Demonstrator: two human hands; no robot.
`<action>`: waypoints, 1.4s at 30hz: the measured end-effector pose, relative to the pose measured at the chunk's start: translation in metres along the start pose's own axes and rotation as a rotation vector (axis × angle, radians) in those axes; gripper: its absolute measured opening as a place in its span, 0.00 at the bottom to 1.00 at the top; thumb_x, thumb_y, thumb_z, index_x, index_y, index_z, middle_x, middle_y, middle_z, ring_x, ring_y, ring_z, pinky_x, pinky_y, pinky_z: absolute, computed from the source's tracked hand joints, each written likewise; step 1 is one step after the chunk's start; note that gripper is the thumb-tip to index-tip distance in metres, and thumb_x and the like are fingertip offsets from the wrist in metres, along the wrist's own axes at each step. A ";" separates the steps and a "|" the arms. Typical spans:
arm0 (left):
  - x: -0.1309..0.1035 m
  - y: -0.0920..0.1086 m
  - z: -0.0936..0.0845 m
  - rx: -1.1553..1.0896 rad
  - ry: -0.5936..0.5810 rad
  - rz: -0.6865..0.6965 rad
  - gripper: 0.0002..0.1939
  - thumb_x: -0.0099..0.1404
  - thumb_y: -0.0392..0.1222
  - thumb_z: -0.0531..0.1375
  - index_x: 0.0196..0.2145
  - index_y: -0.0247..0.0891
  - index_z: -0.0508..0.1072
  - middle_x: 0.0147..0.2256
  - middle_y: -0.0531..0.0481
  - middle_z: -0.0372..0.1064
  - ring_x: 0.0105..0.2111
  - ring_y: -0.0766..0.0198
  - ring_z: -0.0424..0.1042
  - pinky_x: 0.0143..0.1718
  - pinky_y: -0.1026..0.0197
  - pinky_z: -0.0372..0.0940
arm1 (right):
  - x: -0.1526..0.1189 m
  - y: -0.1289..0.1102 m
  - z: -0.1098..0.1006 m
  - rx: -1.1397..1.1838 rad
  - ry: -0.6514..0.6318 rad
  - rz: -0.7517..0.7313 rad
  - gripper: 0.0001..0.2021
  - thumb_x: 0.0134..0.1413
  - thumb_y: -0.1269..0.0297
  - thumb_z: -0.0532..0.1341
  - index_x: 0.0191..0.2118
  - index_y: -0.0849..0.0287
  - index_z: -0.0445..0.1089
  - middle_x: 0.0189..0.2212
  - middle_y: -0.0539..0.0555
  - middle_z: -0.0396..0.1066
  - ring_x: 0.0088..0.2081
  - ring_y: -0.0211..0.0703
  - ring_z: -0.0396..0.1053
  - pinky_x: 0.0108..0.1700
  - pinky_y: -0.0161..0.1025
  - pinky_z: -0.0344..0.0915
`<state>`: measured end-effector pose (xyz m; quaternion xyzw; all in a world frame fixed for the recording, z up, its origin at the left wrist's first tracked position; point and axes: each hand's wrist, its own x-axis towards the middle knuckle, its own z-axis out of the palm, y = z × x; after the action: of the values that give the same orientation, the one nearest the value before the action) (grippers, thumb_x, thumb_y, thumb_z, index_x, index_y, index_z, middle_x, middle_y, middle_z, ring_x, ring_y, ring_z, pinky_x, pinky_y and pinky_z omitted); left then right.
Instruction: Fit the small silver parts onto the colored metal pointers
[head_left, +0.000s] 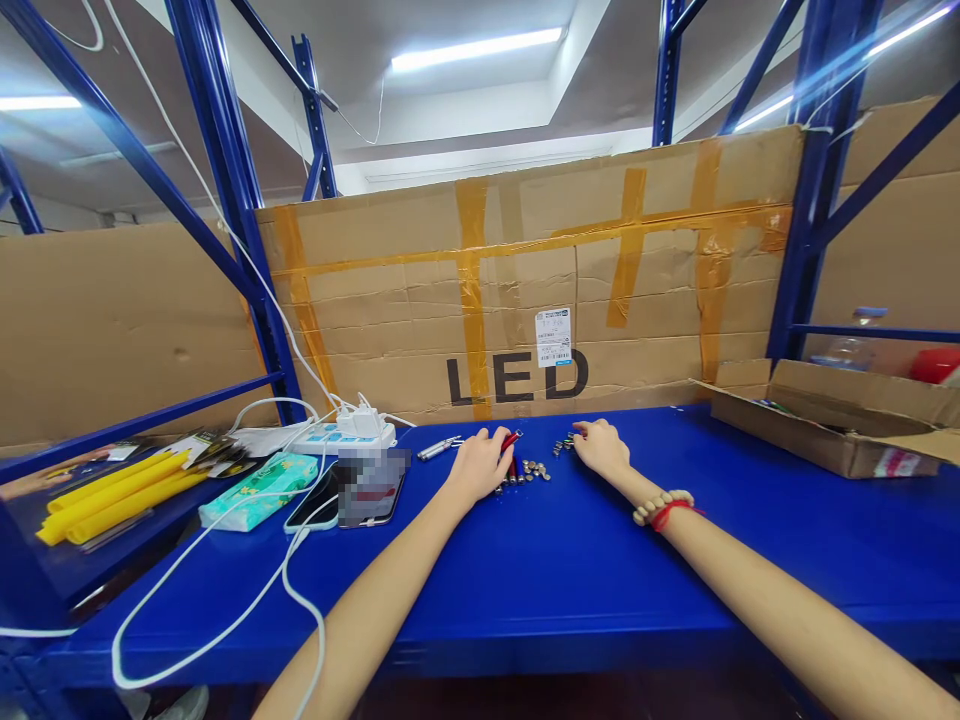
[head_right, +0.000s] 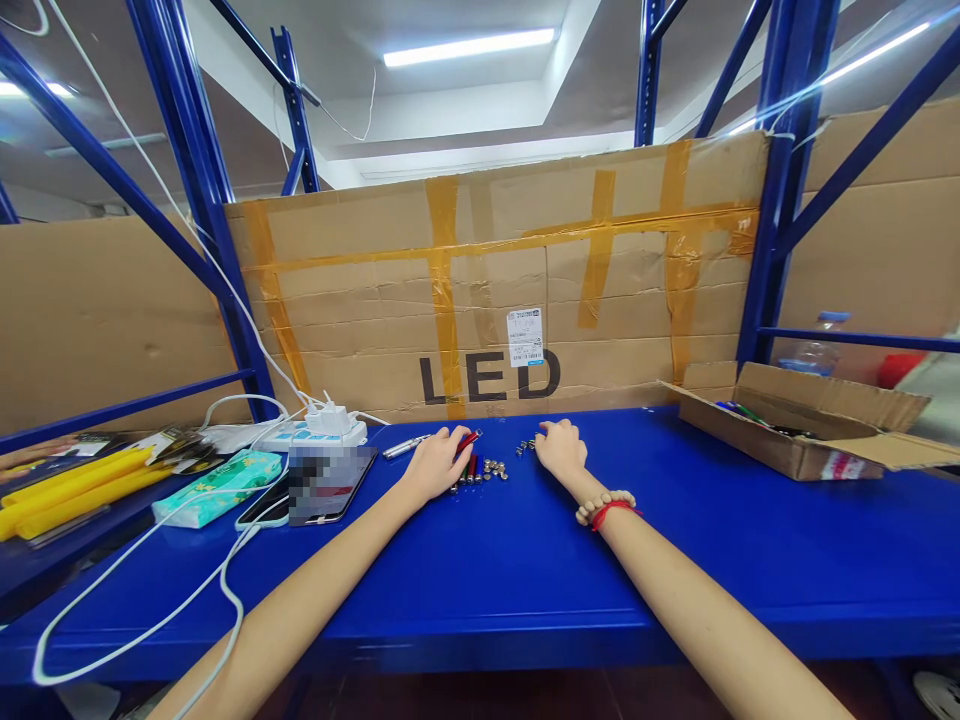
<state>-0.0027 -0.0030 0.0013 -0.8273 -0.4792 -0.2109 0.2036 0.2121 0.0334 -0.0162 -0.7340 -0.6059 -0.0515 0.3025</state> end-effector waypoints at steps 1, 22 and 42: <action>0.000 0.000 0.000 0.000 0.002 0.005 0.16 0.68 0.45 0.42 0.47 0.38 0.62 0.32 0.47 0.64 0.30 0.62 0.68 0.34 0.62 0.63 | 0.000 -0.001 0.000 0.028 0.033 -0.018 0.16 0.54 0.68 0.53 0.47 0.57 0.70 0.43 0.58 0.66 0.47 0.49 0.63 0.39 0.39 0.64; 0.003 -0.002 0.003 0.056 0.076 0.152 0.15 0.69 0.44 0.43 0.46 0.39 0.65 0.33 0.47 0.71 0.35 0.59 0.66 0.33 0.60 0.60 | -0.028 -0.044 -0.003 1.090 -0.395 -0.104 0.22 0.46 0.47 0.61 0.31 0.65 0.74 0.29 0.57 0.72 0.22 0.32 0.62 0.17 0.25 0.56; 0.004 -0.001 0.000 -0.005 -0.098 0.071 0.18 0.70 0.45 0.40 0.46 0.40 0.66 0.39 0.49 0.71 0.39 0.59 0.64 0.36 0.61 0.60 | -0.027 -0.046 -0.002 1.081 -0.390 -0.064 0.11 0.50 0.62 0.63 0.34 0.67 0.75 0.29 0.56 0.73 0.25 0.33 0.67 0.16 0.22 0.56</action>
<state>-0.0014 0.0003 0.0033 -0.8536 -0.4585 -0.1641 0.1853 0.1636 0.0130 -0.0086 -0.4523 -0.6125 0.3930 0.5156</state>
